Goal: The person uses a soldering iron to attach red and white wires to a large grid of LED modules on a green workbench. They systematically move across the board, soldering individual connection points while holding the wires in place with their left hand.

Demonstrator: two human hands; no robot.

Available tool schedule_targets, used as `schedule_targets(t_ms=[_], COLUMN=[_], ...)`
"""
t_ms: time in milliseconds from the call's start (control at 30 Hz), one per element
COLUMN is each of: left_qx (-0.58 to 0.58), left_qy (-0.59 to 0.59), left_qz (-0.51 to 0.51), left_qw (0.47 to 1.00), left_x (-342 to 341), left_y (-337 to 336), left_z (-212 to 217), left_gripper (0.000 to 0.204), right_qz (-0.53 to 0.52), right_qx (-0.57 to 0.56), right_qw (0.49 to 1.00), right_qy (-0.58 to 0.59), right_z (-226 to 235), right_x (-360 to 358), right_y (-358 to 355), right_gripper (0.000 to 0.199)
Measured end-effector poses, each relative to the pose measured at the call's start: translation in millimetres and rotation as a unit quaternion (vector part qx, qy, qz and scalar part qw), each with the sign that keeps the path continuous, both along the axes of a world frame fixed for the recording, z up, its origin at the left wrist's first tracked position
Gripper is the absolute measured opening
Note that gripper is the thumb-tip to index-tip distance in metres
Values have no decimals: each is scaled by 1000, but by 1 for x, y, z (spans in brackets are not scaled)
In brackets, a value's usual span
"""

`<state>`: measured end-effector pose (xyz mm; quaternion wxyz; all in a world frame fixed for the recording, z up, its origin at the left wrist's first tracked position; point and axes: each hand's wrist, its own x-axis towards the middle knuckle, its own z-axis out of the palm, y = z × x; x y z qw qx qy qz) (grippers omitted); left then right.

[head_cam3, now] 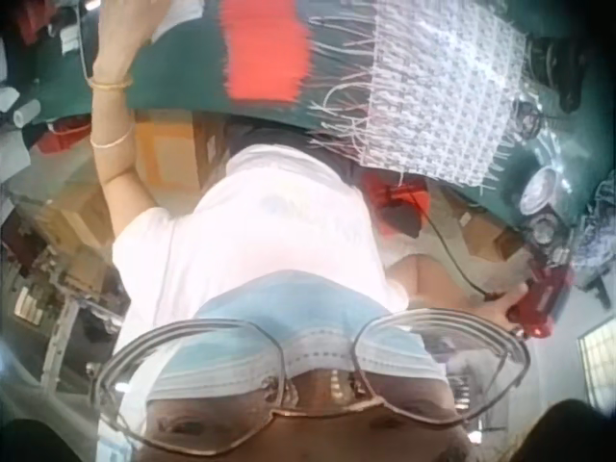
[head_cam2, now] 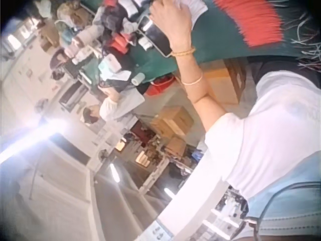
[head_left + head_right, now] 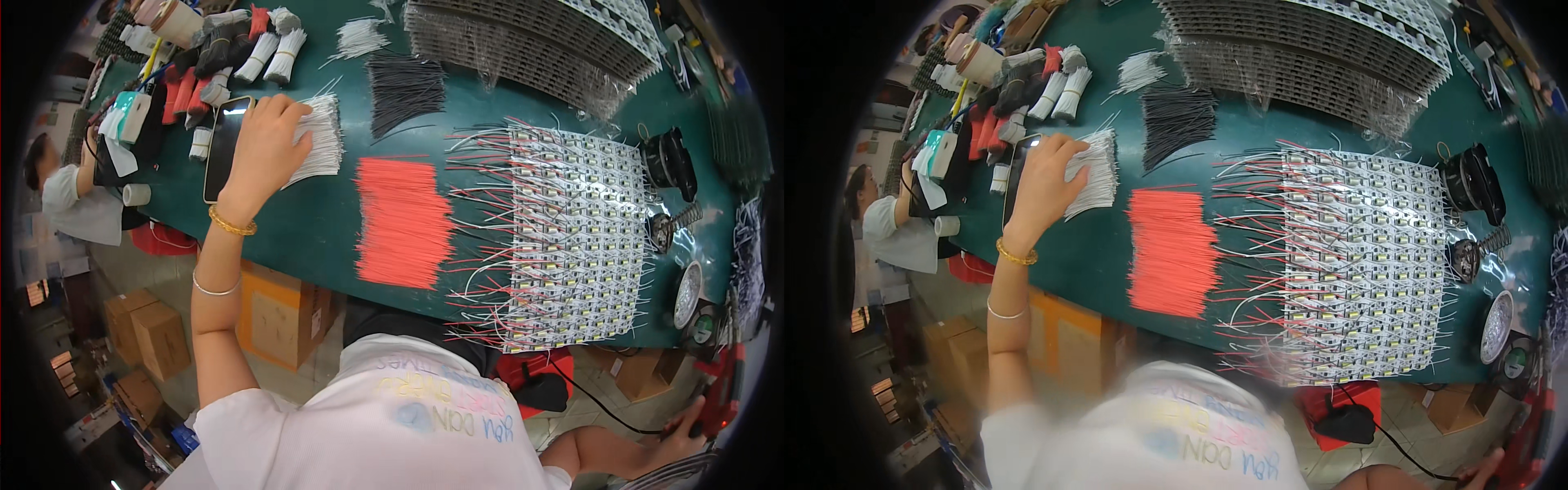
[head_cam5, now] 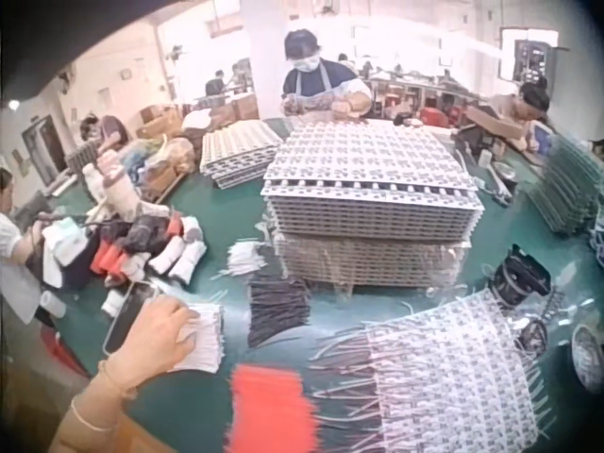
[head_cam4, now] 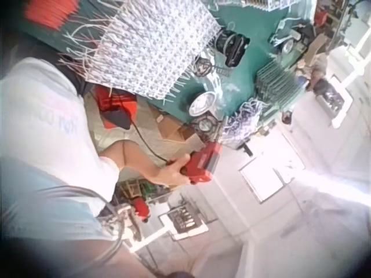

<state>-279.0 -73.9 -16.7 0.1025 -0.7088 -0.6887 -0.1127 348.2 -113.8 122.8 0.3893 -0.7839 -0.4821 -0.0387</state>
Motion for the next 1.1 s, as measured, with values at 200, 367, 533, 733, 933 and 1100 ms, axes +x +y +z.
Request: schedule_targets(t_ms=[200,367,533,733,933,1100], left_qx=[-36,6,65,40,-79,-117], left_qy=[-56,-61,-25,-221,-438,-376], left_qz=[-7,-21,-22,-24,-170,-186], left_qw=[998,998,997,974,879,900], left_x=[-12,-15,-8,35,183,217], left_y=[1,4,10,33,122,170], left_z=[-4,0,6,23,18,7], left_gripper=[13,10,7,2,5,5], right_qz=[11,121,251,339,300,255], right_qx=[18,18,66,81,10,2], right_qw=[1000,990,962,908,857,892], right_qy=[21,67,87,232,418,373], right_z=[-30,-60,-75,-95,-95,-116], right_x=[-42,-73,-74,-104,-159,-166], right_y=[6,6,13,33,65,77], right_gripper=[35,31,44,60,70,73])
